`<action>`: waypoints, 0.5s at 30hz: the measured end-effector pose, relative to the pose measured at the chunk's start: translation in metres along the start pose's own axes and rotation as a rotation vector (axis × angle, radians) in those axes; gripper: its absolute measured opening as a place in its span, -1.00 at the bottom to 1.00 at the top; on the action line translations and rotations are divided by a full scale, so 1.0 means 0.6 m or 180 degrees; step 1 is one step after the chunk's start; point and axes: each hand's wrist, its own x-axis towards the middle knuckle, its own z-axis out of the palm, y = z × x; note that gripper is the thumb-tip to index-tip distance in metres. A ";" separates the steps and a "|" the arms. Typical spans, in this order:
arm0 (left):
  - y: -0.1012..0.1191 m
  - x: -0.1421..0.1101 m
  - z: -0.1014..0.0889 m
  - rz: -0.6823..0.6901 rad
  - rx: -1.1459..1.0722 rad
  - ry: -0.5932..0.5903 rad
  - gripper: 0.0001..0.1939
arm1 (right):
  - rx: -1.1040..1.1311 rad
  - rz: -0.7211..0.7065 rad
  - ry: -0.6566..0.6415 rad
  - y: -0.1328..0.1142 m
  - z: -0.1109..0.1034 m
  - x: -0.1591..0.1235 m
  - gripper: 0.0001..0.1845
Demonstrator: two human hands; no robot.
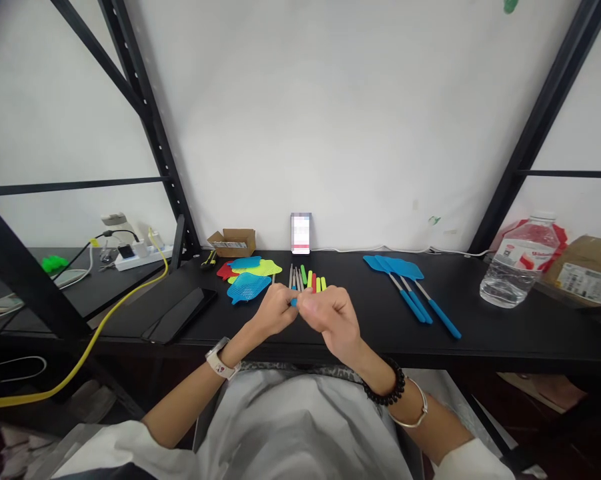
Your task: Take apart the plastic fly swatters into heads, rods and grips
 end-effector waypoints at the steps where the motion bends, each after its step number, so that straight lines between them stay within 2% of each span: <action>1: -0.007 -0.001 0.004 0.0251 -0.0042 0.0022 -0.59 | -0.0229 -0.0067 -0.0207 0.002 0.006 -0.005 -0.50; 3: -0.021 -0.003 0.013 0.0683 -0.0054 0.0235 -0.54 | -0.0668 -0.0187 -0.0631 0.003 0.020 -0.015 -0.54; 6: -0.033 -0.007 0.018 0.1167 0.0176 0.0868 -0.54 | -0.1081 -0.0454 -0.1081 0.001 0.042 -0.029 -0.58; 8: -0.033 -0.007 0.016 0.1405 0.0390 0.1194 -0.57 | -0.1212 -0.0650 -0.1119 -0.003 0.054 -0.034 -0.59; 11: -0.024 -0.006 0.007 0.1579 0.0561 0.1392 -0.57 | -0.1248 -0.0815 -0.0977 -0.013 0.064 -0.039 -0.60; 13: -0.018 -0.005 0.002 0.1570 0.0610 0.1405 -0.56 | -0.1162 -0.0857 -0.0877 -0.020 0.065 -0.040 -0.60; 15: -0.014 -0.005 -0.002 0.1412 0.0661 0.1243 -0.55 | -0.1081 -0.0779 -0.0809 -0.026 0.061 -0.040 -0.58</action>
